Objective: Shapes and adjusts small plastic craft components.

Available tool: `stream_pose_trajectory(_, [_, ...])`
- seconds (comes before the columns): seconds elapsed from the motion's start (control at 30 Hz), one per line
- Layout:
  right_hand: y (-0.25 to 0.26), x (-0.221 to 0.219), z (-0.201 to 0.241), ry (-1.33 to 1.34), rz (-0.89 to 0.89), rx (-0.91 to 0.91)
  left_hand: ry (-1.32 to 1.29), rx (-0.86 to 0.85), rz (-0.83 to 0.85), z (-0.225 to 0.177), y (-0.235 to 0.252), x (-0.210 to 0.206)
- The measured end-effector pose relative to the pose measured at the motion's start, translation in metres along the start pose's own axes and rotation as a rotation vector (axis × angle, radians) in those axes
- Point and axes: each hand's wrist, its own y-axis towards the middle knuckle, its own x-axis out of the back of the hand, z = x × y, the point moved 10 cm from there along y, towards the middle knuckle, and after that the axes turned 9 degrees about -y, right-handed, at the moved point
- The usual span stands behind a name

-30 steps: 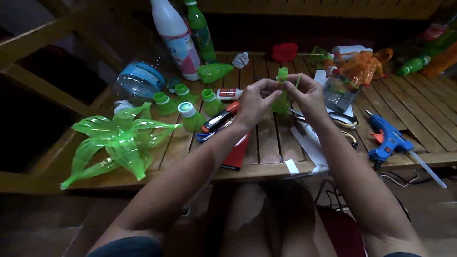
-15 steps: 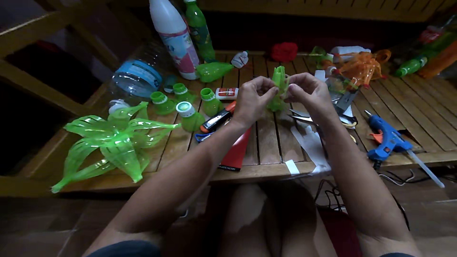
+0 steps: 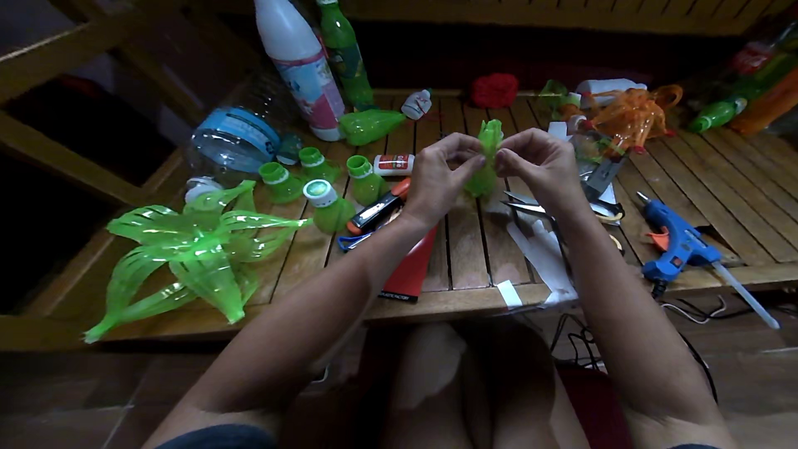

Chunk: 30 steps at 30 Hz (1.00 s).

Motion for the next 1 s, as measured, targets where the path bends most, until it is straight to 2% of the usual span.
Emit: stream_pose_trajectory(1.0, [0.0001,0.0042,-0.0018,0.029,-0.074,-0.022,0.014,-0.05,-0.027,-0.006,-0.0032,-0.0037])
